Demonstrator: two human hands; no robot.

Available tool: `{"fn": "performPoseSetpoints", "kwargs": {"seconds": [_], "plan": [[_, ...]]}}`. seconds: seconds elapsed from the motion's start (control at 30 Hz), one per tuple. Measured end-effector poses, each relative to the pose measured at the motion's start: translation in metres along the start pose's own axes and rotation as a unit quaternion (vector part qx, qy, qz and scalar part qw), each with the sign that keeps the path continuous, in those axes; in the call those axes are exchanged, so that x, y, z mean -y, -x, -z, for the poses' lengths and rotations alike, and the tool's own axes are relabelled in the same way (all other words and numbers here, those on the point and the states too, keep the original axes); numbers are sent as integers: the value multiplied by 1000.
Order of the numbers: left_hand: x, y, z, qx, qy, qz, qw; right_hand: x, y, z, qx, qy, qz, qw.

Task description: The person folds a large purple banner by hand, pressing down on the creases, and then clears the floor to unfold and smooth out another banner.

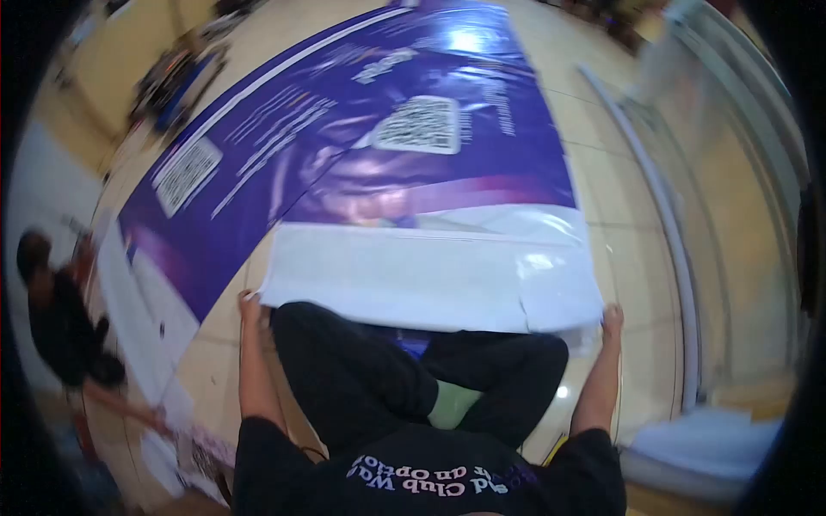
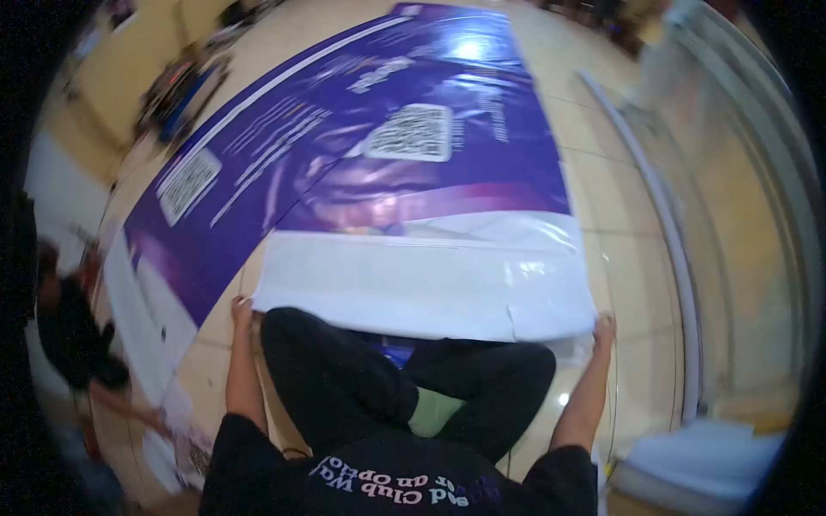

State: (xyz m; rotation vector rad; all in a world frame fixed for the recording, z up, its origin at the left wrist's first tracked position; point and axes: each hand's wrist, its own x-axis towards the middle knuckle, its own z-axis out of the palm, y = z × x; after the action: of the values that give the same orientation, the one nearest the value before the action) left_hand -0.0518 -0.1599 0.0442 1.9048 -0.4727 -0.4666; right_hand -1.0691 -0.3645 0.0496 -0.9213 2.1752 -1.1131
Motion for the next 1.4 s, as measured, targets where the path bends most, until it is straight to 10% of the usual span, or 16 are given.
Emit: {"fn": "performPoseSetpoints", "kwargs": {"seconds": [0.07,0.43,1.07,1.4], "plan": [[-81,9,-10,-59,46,15,997,65,14,8,-61,61,176,981],[-234,62,38,-62,236,-67,967,179,86,77,-3,-163,95,982],[-173,160,104,-146,211,-96,962,48,121,151,28,-229,50,972],[-191,150,114,-80,159,-85,980,86,153,174,65,-204,-13,977]]}}
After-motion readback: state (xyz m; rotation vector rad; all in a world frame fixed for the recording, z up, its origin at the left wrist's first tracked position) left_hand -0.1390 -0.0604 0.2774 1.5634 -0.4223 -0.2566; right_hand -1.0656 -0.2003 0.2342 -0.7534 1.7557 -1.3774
